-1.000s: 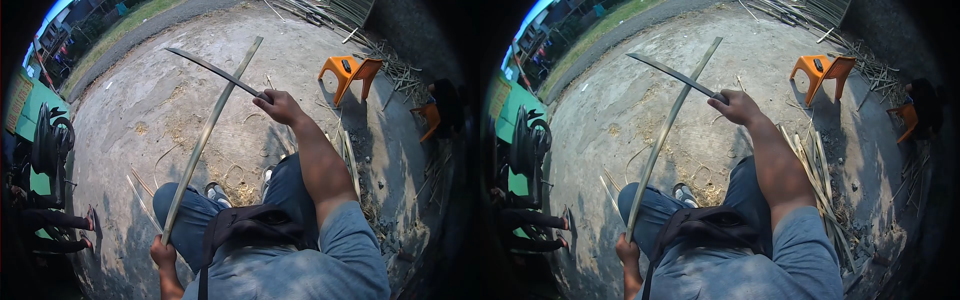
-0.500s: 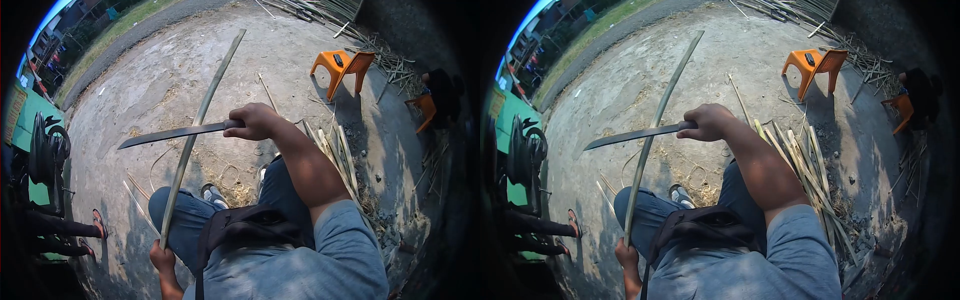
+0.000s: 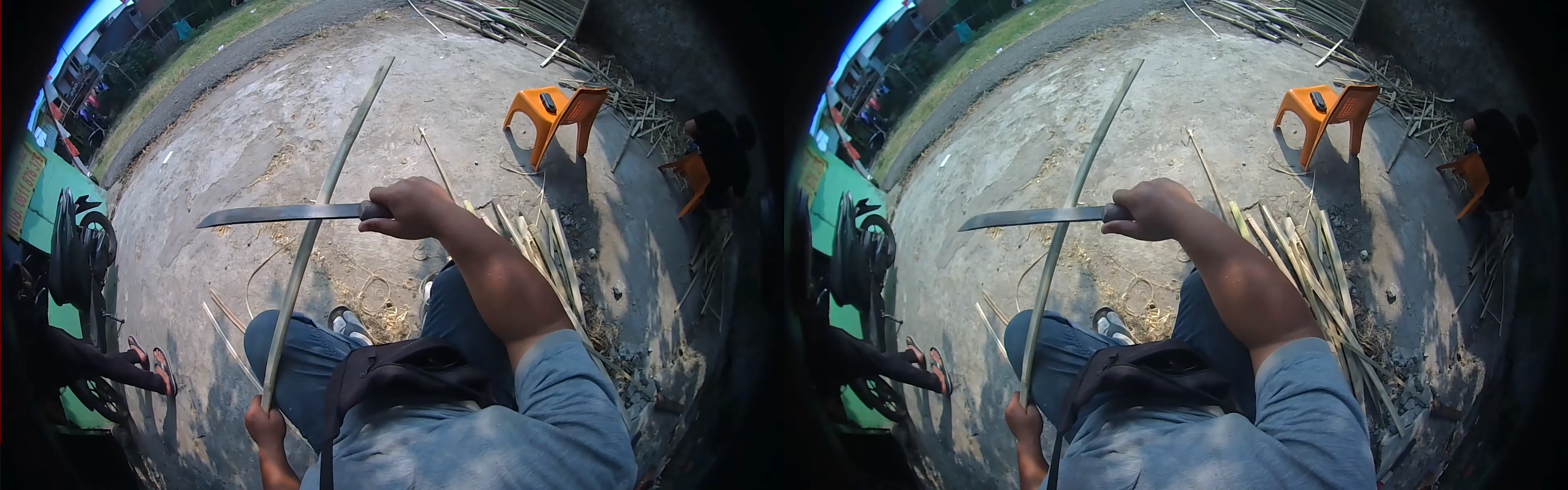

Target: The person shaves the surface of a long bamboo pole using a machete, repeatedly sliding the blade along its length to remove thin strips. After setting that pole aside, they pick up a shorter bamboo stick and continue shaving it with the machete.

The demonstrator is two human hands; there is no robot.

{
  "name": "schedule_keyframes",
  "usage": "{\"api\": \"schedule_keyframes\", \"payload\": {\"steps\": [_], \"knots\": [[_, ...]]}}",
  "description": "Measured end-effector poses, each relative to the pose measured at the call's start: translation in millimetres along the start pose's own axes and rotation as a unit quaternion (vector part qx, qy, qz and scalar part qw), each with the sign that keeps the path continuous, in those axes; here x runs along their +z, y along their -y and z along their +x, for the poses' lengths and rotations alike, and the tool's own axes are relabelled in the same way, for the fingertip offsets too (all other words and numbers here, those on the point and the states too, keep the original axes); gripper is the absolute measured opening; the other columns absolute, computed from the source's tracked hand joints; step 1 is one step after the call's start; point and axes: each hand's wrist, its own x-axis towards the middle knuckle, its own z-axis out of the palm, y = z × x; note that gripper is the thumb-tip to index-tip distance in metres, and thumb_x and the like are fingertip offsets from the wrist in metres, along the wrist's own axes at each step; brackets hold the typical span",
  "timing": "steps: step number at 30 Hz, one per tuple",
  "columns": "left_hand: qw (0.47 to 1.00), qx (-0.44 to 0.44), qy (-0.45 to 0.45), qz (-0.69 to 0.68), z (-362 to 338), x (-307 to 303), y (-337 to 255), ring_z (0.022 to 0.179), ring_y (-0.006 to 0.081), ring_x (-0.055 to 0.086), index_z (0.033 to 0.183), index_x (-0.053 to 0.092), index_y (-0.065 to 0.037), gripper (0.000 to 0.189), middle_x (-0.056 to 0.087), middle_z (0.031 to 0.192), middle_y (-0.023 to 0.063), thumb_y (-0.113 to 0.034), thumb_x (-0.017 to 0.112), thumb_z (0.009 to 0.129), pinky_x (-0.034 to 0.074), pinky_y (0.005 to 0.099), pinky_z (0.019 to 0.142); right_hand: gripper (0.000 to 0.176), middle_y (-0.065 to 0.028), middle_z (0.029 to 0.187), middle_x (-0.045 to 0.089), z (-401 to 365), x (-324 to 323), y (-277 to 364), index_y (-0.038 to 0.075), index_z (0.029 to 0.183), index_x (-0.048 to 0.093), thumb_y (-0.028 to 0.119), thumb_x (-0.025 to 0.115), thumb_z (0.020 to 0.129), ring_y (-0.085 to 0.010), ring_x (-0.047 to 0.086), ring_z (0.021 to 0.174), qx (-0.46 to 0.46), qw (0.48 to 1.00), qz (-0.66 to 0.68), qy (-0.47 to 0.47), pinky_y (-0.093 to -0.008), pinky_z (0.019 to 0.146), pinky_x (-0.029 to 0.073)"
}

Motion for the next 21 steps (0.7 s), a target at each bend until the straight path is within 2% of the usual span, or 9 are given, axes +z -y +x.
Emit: {"api": "schedule_keyframes", "payload": {"steps": [3,4,7,8,11,12,15,17,21], "knots": [[1.000,0.004,0.001,0.004,-0.9,-4.1,-0.5,0.084,0.0533,0.064,0.096,0.069,0.000,0.025,0.067,0.084,0.0299,-0.011,0.056,0.077,0.050,0.0567,0.077,0.054,-0.0139,0.085,0.072,5.1,-1.9,-4.9,0.014,0.098,0.070,0.068,0.064,0.090,-0.0364,0.071,0.088,-0.047,0.998,-0.035,0.008,-0.0507,0.076,0.054],[1.000,0.010,0.000,-0.009,-1.2,-3.9,0.2,0.084,0.0532,0.064,0.096,0.069,0.000,0.025,0.067,0.084,0.0298,-0.011,0.056,0.077,0.050,0.0567,0.077,0.053,-0.0134,0.086,0.072,6.8,-4.5,-7.5,0.014,0.098,0.069,0.067,0.065,0.090,-0.0363,0.071,0.089,-0.017,1.000,-0.013,0.018,-0.0502,0.076,0.054],[0.999,0.022,-0.010,-0.026,-0.6,4.3,9.1,0.082,0.0527,0.063,0.092,0.067,0.000,0.021,0.065,0.081,0.0292,-0.010,0.055,0.078,0.048,0.0561,0.073,0.050,-0.0139,0.090,0.073,11.4,-1.7,-30.1,0.013,0.100,0.069,0.062,0.067,0.092,-0.0374,0.070,0.091,0.044,0.994,0.075,-0.072,-0.0480,0.080,0.054],[0.999,0.026,-0.014,-0.029,0.3,7.3,11.3,0.081,0.0524,0.063,0.090,0.065,0.000,0.019,0.065,0.080,0.0289,-0.009,0.054,0.078,0.047,0.0558,0.072,0.050,-0.0152,0.096,0.074,12.9,-4.4,-35.6,0.012,0.105,0.070,0.061,0.066,0.093,-0.0367,0.071,0.095,0.102,0.989,0.086,-0.067,-0.0466,0.084,0.053],[0.999,0.027,-0.020,-0.031,-0.5,7.1,8.9,0.081,0.0526,0.063,0.089,0.065,0.001,0.018,0.064,0.080,0.0290,-0.009,0.053,0.078,0.047,0.0559,0.071,0.052,-0.0164,0.100,0.074,14.9,4.0,-49.1,0.011,0.109,0.071,0.061,0.065,0.094,-0.0351,0.071,0.098,0.195,0.961,0.157,-0.116,-0.0454,0.086,0.053],[0.999,0.026,-0.020,-0.025,-0.6,6.2,8.2,0.081,0.0527,0.063,0.089,0.065,0.001,0.018,0.064,0.080,0.0290,-0.009,0.053,0.078,0.047,0.0560,0.072,0.053,-0.0168,0.100,0.075,12.9,2.5,-46.6,0.010,0.111,0.071,0.060,0.066,0.094,-0.0338,0.072,0.098,0.194,0.954,0.189,-0.125,-0.0443,0.087,0.054],[0.999,0.024,-0.014,-0.021,-1.7,5.0,5.3,0.082,0.0533,0.063,0.088,0.064,0.001,0.017,0.064,0.080,0.0294,-0.009,0.053,0.079,0.047,0.0563,0.072,0.047,-0.0153,0.100,0.075,5.0,-6.7,-39.3,0.012,0.110,0.071,0.056,0.069,0.093,-0.0334,0.072,0.097,0.197,0.965,0.152,-0.086,-0.0433,0.085,0.054],[0.999,0.028,-0.003,-0.036,-0.8,5.3,4.3,0.083,0.0539,0.062,0.088,0.063,0.002,0.017,0.064,0.080,0.0301,-0.009,0.054,0.079,0.047,0.0567,0.073,0.040,-0.0139,0.099,0.075,2.0,-3.5,-37.3,0.015,0.110,0.072,0.050,0.074,0.092,-0.0327,0.072,0.096,0.131,0.979,0.145,-0.050,-0.0426,0.083,0.055],[0.999,0.025,-0.020,-0.034,-1.5,7.4,0.0,0.081,0.0536,0.062,0.087,0.065,0.002,0.019,0.065,0.079,0.0297,-0.009,0.054,0.076,0.048,0.0568,0.074,0.031,-0.0093,0.090,0.074,3.7,5.1,-13.2,0.016,0.099,0.070,0.044,0.077,0.088,-0.0324,0.072,0.091,0.016,1.000,-0.016,0.019,-0.0460,0.080,0.056]]}}
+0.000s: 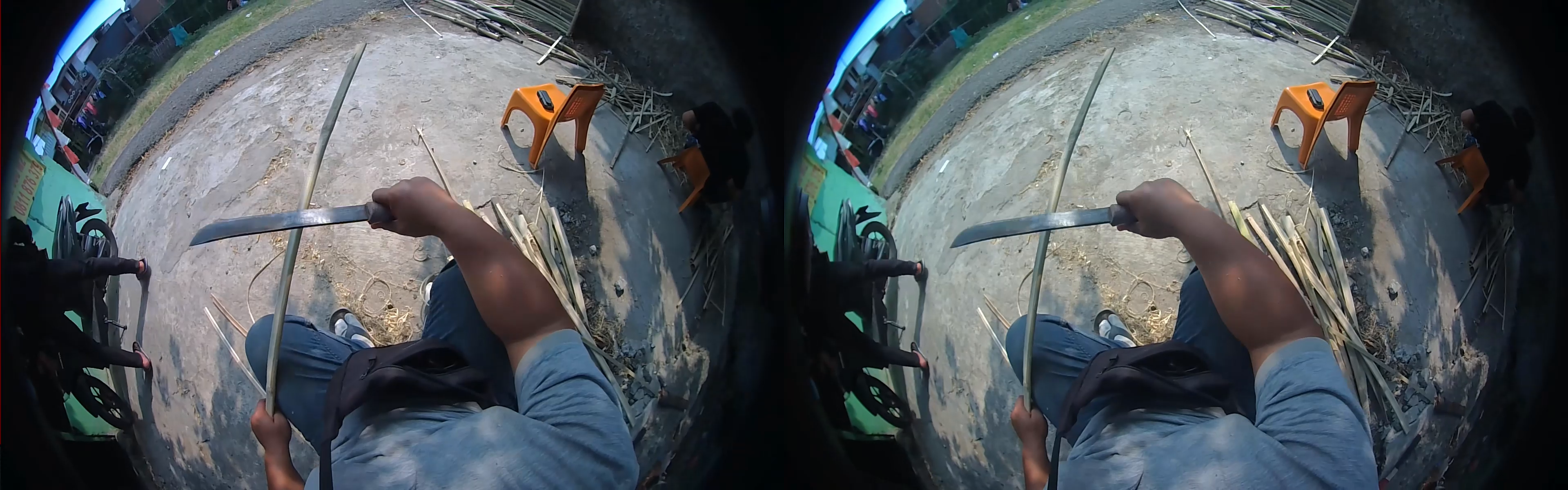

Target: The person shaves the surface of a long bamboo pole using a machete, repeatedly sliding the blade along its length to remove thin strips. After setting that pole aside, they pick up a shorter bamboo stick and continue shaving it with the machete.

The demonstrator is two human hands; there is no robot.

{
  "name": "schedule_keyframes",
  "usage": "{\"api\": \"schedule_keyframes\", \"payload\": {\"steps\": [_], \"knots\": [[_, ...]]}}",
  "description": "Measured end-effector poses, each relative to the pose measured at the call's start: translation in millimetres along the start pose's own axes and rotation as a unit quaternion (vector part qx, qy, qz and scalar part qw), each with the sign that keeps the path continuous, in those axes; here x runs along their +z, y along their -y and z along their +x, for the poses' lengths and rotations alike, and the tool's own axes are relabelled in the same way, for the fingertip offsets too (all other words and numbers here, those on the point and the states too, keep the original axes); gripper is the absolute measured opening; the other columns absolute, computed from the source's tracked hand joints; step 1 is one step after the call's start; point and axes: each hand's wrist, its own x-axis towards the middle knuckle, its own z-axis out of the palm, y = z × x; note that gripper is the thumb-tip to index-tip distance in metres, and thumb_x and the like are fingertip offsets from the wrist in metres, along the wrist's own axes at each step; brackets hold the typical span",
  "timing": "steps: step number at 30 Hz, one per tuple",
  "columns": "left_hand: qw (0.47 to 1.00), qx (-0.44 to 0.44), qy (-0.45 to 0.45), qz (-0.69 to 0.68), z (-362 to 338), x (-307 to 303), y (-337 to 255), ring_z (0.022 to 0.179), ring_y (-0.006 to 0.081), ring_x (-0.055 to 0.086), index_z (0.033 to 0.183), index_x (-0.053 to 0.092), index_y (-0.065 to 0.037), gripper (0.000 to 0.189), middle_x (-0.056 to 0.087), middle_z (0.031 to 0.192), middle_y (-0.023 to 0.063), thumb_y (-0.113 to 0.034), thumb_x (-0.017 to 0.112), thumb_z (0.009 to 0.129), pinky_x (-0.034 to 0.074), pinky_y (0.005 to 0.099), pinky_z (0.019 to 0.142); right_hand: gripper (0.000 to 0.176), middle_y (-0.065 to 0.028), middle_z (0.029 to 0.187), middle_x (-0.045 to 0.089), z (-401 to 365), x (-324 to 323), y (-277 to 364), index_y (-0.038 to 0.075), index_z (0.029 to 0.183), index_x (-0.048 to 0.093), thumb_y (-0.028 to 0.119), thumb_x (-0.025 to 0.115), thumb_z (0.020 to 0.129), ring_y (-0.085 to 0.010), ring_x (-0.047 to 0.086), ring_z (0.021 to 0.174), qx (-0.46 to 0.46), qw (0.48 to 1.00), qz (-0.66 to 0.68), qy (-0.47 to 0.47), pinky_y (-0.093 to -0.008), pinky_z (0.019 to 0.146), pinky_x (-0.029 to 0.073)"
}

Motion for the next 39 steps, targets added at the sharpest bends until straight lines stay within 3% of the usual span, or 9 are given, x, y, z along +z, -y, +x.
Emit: {"api": "schedule_keyframes", "payload": {"steps": [4,9,12,15,19,23,27,31,39], "knots": [[1.000,-0.007,-0.003,0.006,-2.6,-1.7,1.1,0.081,0.0538,0.062,0.088,0.065,0.001,0.019,0.065,0.079,0.0297,-0.010,0.055,0.076,0.048,0.0570,0.073,0.028,-0.0095,0.092,0.074,6.6,-2.2,-6.7,0.015,0.099,0.071,0.041,0.075,0.088,-0.0330,0.072,0.092,0.016,1.000,0.000,0.002,-0.0469,0.080,0.056],[0.999,-0.015,-0.015,0.036,-3.1,-1.9,-0.6,0.081,0.0538,0.063,0.091,0.067,0.000,0.021,0.065,0.079,0.0293,-0.010,0.055,0.076,0.049,0.0569,0.074,0.032,-0.0123,0.108,0.075,14.6,-3.2,-38.4,0.016,0.119,0.072,0.037,0.072,0.094,-0.0303,0.070,0.104,0.189,0.971,0.146,-0.033,-0.0413,0.089,0.054],[0.999,-0.010,-0.020,0.046,-3.1,-3.9,-2.9,0.081,0.0536,0.063,0.092,0.067,0.001,0.023,0.066,0.079,0.0294,-0.010,0.055,0.076,0.049,0.0567,0.074,0.035,-0.0125,0.109,0.075,7.8,-6.9,-36.3,0.015,0.121,0.071,0.034,0.075,0.092,-0.0298,0.070,0.105,0.187,0.966,0.178,-0.019,-0.0412,0.090,0.053],[0.999,-0.002,-0.029,0.040,-4.0,-1.7,-2.4,0.081,0.0533,0.064,0.093,0.068,0.002,0.025,0.066,0.079,0.0299,-0.010,0.055,0.076,0.050,0.0566,0.075,0.037,-0.0130,0.111,0.074,2.9,-0.9,-34.0,0.015,0.122,0.071,0.032,0.077,0.090,-0.0293,0.070,0.105,0.108,0.976,0.182,0.043,-0.0411,0.090,0.053],[0.998,-0.005,-0.031,0.053,-3.5,-2.7,-5.5,0.081,0.0531,0.065,0.095,0.069,0.003,0.028,0.066,0.080,0.0305,-0.010,0.055,0.075,0.050,0.0564,0.075,0.038,-0.0118,0.106,0.075,-3.3,-9.3,-1.9,0.014,0.117,0.073,0.036,0.079,0.087,-0.0315,0.070,0.101,0.039,0.989,0.066,0.128,-0.0439,0.087,0.054],[0.998,-0.010,-0.035,0.052,-2.3,0.4,2.1,0.081,0.0528,0.065,0.096,0.070,0.002,0.029,0.066,0.080,0.0303,-0.010,0.055,0.075,0.050,0.0567,0.075,0.040,-0.0122,0.105,0.075,3.1,-3.7,-21.3,0.011,0.115,0.073,0.036,0.081,0.085,-0.0300,0.070,0.099,0.035,0.978,0.155,0.134,-0.0419,0.087,0.054],[0.997,0.004,-0.060,0.049,-3.1,1.4,-4.0,0.081,0.0529,0.064,0.094,0.069,0.002,0.026,0.066,0.079,0.0293,-0.010,0.056,0.074,0.050,0.0575,0.075,0.039,-0.0130,0.109,0.075,3.4,-5.6,-44.8,0.011,0.118,0.072,0.036,0.078,0.088,-0.0298,0.070,0.103,0.120,0.962,0.235,0.065,-0.0407,0.089,0.054],[0.996,-0.005,-0.057,0.073,-5.6,-2.5,-3.3,0.081,0.0525,0.064,0.094,0.069,0.002,0.026,0.067,0.081,0.0282,-0.011,0.057,0.075,0.049,0.0582,0.075,0.034,-0.0109,0.114,0.074,2.6,-5.8,-38.0,0.016,0.121,0.072,0.032,0.074,0.092,-0.0298,0.069,0.109,0.174,0.974,0.144,-0.003,-0.0412,0.092,0.054],[0.991,-0.021,-0.059,0.115,-4.2,-3.3,-2.4,0.082,0.0502,0.065,0.096,0.069,-0.002,0.025,0.068,0.084,0.0251,-0.013,0.059,0.076,0.050,0.0574,0.075,0.029,-0.0093,0.099,0.075,5.2,9.5,14.7,0.019,0.108,0.074,0.034,0.076,0.083,-0.0306,0.072,0.099,0.027,0.995,-0.007,0.096,-0.0468,0.082,0.057]]}}
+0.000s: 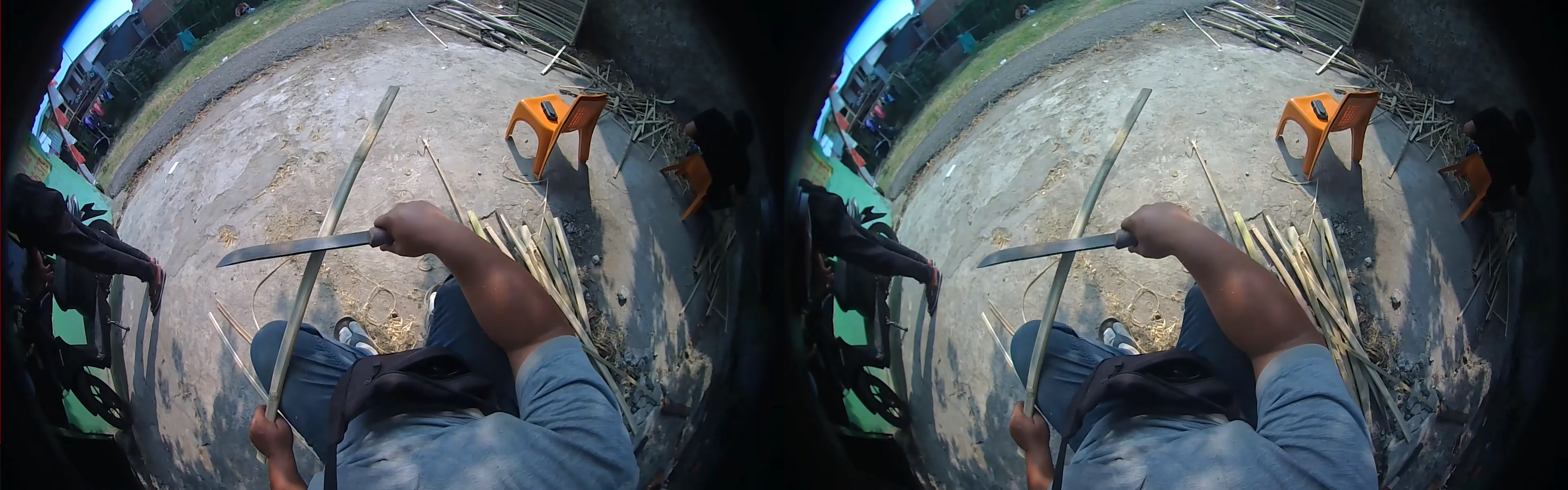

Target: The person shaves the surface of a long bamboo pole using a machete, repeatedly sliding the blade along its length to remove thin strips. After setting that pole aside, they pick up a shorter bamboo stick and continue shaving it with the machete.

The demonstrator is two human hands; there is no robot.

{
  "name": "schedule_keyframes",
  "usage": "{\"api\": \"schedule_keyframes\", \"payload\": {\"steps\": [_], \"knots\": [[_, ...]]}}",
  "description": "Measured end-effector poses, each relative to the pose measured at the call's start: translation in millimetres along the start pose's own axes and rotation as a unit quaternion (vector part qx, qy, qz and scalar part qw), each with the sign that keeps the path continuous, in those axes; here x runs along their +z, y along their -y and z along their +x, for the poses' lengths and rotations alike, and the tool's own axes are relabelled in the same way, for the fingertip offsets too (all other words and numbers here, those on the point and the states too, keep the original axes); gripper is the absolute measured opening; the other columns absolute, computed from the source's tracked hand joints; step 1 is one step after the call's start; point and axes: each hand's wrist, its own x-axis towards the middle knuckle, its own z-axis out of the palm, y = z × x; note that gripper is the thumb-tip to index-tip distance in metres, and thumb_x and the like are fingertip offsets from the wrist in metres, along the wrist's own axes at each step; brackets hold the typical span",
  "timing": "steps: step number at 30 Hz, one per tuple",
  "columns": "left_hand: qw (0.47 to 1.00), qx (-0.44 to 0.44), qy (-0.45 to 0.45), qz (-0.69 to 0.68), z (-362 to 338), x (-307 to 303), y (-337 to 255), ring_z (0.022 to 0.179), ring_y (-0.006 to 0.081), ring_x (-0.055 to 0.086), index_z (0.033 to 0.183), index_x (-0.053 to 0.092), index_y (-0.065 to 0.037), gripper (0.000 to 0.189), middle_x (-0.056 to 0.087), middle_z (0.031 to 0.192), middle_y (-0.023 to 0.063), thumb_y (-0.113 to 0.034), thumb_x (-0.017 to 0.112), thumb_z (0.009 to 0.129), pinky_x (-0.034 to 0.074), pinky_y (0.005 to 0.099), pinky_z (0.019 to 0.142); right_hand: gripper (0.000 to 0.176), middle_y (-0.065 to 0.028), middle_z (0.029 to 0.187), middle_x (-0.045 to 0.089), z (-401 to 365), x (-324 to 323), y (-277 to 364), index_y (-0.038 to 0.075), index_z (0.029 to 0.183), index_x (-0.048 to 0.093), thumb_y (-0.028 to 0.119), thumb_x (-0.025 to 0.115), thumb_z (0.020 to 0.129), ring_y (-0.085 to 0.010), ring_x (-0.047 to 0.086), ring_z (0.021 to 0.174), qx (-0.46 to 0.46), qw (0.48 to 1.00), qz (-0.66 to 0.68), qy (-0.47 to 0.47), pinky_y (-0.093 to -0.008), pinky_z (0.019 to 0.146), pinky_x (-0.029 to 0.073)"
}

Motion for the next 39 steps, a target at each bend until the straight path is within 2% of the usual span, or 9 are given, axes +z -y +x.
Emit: {"api": "schedule_keyframes", "payload": {"steps": [4,10,13,17,21,24,29,35,39], "knots": [[1.000,-0.005,0.002,-0.019,2.7,3.1,5.0,0.081,0.0492,0.066,0.094,0.069,-0.004,0.022,0.069,0.084,0.0237,-0.014,0.060,0.076,0.050,0.0568,0.074,0.028,-0.0086,0.099,0.075,-2.5,-10.2,-5.6,0.018,0.108,0.075,0.035,0.077,0.085,-0.0308,0.071,0.098,-0.008,0.999,0.044,0.003,-0.0448,0.084,0.056],[1.000,-0.009,-0.007,-0.025,2.4,3.5,2.5,0.081,0.0488,0.066,0.092,0.068,-0.005,0.019,0.069,0.084,0.0234,-0.014,0.061,0.077,0.050,0.0566,0.073,0.033,-0.0121,0.112,0.075,8.2,-7.2,-47.8,0.016,0.118,0.073,0.032,0.074,0.090,-0.0318,0.070,0.106,0.133,0.976,0.157,-0.066,-0.0419,0.092,0.054],[1.000,-0.006,0.000,-0.019,0.9,-7.2,-1.3,0.081,0.0490,0.066,0.092,0.068,-0.006,0.019,0.069,0.083,0.0232,-0.014,0.061,0.077,0.050,0.0565,0.072,0.033,-0.0119,0.114,0.075,-2.0,-12.1,-35.1,0.015,0.119,0.073,0.031,0.074,0.090,-0.0323,0.070,0.107,0.121,0.982,0.128,-0.066,-0.0417,0.092,0.054],[1.000,-0.009,0.004,-0.019,1.2,-9.5,-5.6,0.080,0.0491,0.066,0.092,0.068,-0.006,0.019,0.069,0.083,0.0233,-0.014,0.060,0.078,0.050,0.0564,0.072,0.029,-0.0117,0.108,0.075,-5.3,-12.5,-5.5,0.017,0.114,0.074,0.031,0.070,0.090,-0.0323,0.070,0.105,0.046,0.997,0.050,0.021,-0.0451,0.089,0.055],[1.000,0.001,-0.004,-0.018,3.3,-3.2,1.1,0.080,0.0489,0.066,0.092,0.068,-0.006,0.019,0.069,0.083,0.0228,-0.015,0.060,0.077,0.050,0.0564,0.072,0.019,-0.0104,0.098,0.074,-0.9,-5.7,11.7,0.018,0.100,0.075,0.027,0.069,0.085,-0.0328,0.071,0.096,-0.012,1.000,-0.017,-0.011,-0.0461,0.082,0.057],[1.000,-0.002,-0.008,-0.019,-0.2,0.0,3.1,0.080,0.0485,0.066,0.092,0.068,-0.006,0.019,0.070,0.083,0.0222,-0.015,0.061,0.077,0.051,0.0565,0.072,0.018,-0.0103,0.098,0.074,7.7,-7.4,-6.2,0.019,0.099,0.075,0.028,0.068,0.086,-0.0326,0.071,0.098,0.037,0.999,0.004,-0.024,-0.0460,0.082,0.056],[1.000,-0.011,-0.011,-0.018,0.5,0.3,-0.2,0.080,0.0486,0.066,0.093,0.068,-0.007,0.020,0.070,0.083,0.0216,-0.014,0.061,0.076,0.051,0.0565,0.072,0.026,-0.0131,0.111,0.075,14.1,-9.6,-40.2,0.019,0.114,0.074,0.023,0.065,0.090,-0.0336,0.070,0.105,0.159,0.974,0.123,-0.104,-0.0433,0.090,0.055],[1.000,-0.014,0.000,-0.017,0.0,-2.0,-1.6,0.079,0.0490,0.066,0.093,0.068,-0.007,0.020,0.069,0.081,0.0222,-0.013,0.060,0.076,0.051,0.0557,0.071,0.030,-0.0139,0.110,0.074,-0.1,-9.8,-27.1,0.017,0.117,0.073,0.022,0.065,0.089,-0.0330,0.070,0.106,0.086,0.988,0.116,-0.059,-0.0438,0.090,0.055],[1.000,-0.002,-0.010,-0.016,0.3,-2.9,-3.9,0.079,0.0491,0.066,0.094,0.068,-0.007,0.021,0.069,0.081,0.0224,-0.013,0.060,0.076,0.051,0.0557,0.071,0.027,-0.0111,0.105,0.075,-4.8,-11.2,3.3,0.018,0.111,0.075,0.024,0.067,0.086,-0.0315,0.070,0.102,0.026,1.000,-0.006,0.008,-0.0440,0.086,0.056]]}}
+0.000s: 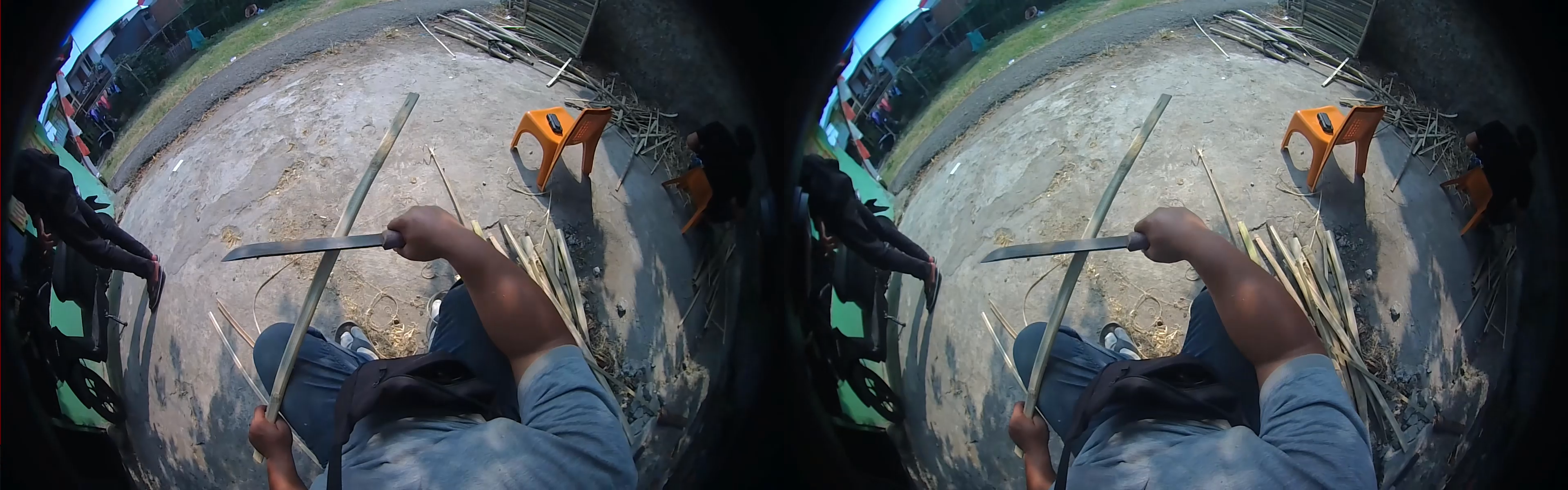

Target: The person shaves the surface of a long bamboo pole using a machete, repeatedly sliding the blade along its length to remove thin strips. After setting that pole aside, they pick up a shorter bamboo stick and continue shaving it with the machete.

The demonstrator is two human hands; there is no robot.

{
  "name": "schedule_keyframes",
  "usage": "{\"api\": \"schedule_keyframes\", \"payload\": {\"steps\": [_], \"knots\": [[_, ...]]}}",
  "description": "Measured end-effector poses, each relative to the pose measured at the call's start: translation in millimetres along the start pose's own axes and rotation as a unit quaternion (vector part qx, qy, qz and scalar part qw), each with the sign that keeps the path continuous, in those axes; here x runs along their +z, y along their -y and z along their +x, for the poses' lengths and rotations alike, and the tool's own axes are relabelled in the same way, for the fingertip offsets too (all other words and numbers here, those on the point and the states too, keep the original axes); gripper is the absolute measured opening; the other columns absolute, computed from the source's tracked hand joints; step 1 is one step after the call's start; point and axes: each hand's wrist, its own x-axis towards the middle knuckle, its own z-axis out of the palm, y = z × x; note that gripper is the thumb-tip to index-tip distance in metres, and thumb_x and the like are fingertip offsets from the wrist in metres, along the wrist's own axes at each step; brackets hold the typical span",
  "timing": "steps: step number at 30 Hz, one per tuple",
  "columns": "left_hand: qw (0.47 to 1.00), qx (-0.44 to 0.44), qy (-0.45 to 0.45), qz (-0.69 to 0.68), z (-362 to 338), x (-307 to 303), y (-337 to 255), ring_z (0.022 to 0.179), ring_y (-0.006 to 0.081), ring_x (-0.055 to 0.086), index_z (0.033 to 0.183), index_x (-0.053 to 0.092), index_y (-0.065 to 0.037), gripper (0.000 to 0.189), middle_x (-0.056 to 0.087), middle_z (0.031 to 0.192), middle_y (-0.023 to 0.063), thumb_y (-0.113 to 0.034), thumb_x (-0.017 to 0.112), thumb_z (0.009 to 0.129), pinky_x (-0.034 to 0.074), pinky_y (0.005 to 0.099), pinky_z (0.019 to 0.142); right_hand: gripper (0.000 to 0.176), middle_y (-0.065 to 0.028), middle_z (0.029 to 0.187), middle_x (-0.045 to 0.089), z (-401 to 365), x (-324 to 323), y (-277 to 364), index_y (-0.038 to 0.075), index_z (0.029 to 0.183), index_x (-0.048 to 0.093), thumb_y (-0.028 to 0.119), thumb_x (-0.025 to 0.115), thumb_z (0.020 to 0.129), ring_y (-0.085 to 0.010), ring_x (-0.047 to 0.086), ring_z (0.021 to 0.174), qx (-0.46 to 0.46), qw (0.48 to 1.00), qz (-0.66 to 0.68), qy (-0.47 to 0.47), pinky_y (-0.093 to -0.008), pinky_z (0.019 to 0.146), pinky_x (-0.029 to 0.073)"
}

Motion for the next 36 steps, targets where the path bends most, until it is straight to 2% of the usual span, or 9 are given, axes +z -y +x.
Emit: {"api": "schedule_keyframes", "payload": {"steps": [5,8,11,18,22,24,29,32,36], "knots": [[1.000,-0.004,-0.001,-0.003,0.5,5.6,7.2,0.079,0.0489,0.066,0.095,0.069,-0.007,0.022,0.069,0.082,0.0223,-0.014,0.060,0.076,0.051,0.0561,0.071,0.026,-0.0113,0.105,0.075,13.3,7.1,-25.5,0.016,0.109,0.075,0.025,0.068,0.086,-0.0319,0.071,0.100,0.005,0.994,0.103,-0.020,-0.0435,0.086,0.056],[1.000,-0.008,-0.008,-0.002,0.6,4.0,3.7,0.080,0.0487,0.067,0.096,0.070,-0.007,0.023,0.070,0.084,0.0224,-0.014,0.061,0.076,0.051,0.0559,0.072,0.030,-0.0146,0.109,0.075,22.5,-1.5,-47.3,0.016,0.116,0.074,0.021,0.066,0.087,-0.0331,0.070,0.105,0.113,0.980,0.145,-0.082,-0.0423,0.089,0.054],[1.000,-0.010,-0.004,0.009,2.5,2.4,6.9,0.081,0.0485,0.067,0.095,0.070,-0.006,0.022,0.070,0.085,0.0225,-0.014,0.061,0.077,0.051,0.0560,0.072,0.032,-0.0157,0.111,0.074,29.3,12.9,-63.9,0.014,0.119,0.072,0.018,0.066,0.087,-0.0334,0.069,0.106,0.139,0.961,0.211,-0.116,-0.0420,0.090,0.054],[1.000,-0.005,-0.001,0.008,3.0,-0.4,0.7,0.082,0.0487,0.067,0.095,0.070,-0.005,0.023,0.070,0.084,0.0236,-0.014,0.061,0.076,0.051,0.0562,0.073,0.027,-0.0125,0.106,0.074,0.9,-0.7,-13.1,0.016,0.112,0.074,0.019,0.065,0.087,-0.0318,0.070,0.105,0.038,0.995,0.095,0.016,-0.0440,0.090,0.055],[1.000,0.001,0.004,0.000,4.4,6.4,7.6,0.081,0.0486,0.067,0.097,0.071,-0.005,0.025,0.070,0.084,0.0234,-0.014,0.061,0.075,0.051,0.0559,0.074,0.024,-0.0105,0.097,0.074,1.2,5.3,4.9,0.019,0.104,0.075,0.018,0.067,0.081,-0.0327,0.071,0.097,-0.037,0.999,0.015,0.000,-0.0462,0.085,0.057],[1.000,-0.002,0.003,-0.005,2.4,9.6,12.2,0.082,0.0485,0.067,0.098,0.071,-0.005,0.027,0.070,0.084,0.0234,-0.014,0.061,0.074,0.052,0.0557,0.074,0.022,-0.0104,0.098,0.074,5.9,4.2,-6.1,0.018,0.103,0.075,0.020,0.066,0.083,-0.0318,0.071,0.098,-0.036,0.998,0.047,-0.027,-0.0459,0.085,0.056],[1.000,-0.017,0.010,-0.009,1.4,10.5,10.2,0.082,0.0485,0.067,0.100,0.070,-0.004,0.029,0.070,0.084,0.0242,-0.013,0.060,0.074,0.052,0.0553,0.075,0.028,-0.0140,0.110,0.074,18.7,-0.8,-46.8,0.018,0.115,0.073,0.021,0.065,0.088,-0.0327,0.070,0.106,0.143,0.967,0.190,-0.089,-0.0415,0.090,0.054],[1.000,-0.005,0.008,-0.010,1.2,4.3,8.9,0.082,0.0485,0.067,0.100,0.071,-0.004,0.030,0.070,0.084,0.0242,-0.014,0.060,0.074,0.052,0.0554,0.075,0.030,-0.0142,0.111,0.074,11.9,2.9,-50.3,0.017,0.116,0.073,0.020,0.066,0.088,-0.0337,0.069,0.106,0.111,0.973,0.177,-0.098,-0.0416,0.091,0.054],[1.000,-0.002,-0.005,-0.008,2.0,-0.5,0.6,0.082,0.0484,0.067,0.100,0.071,-0.004,0.029,0.070,0.085,0.0237,-0.014,0.061,0.074,0.052,0.0555,0.074,0.026,-0.0122,0.105,0.075,-1.4,-9.6,-20.3,0.015,0.109,0.074,0.019,0.066,0.085,-0.0318,0.070,0.103,0.032,0.998,0.050,0.016,-0.0438,0.087,0.055]]}}
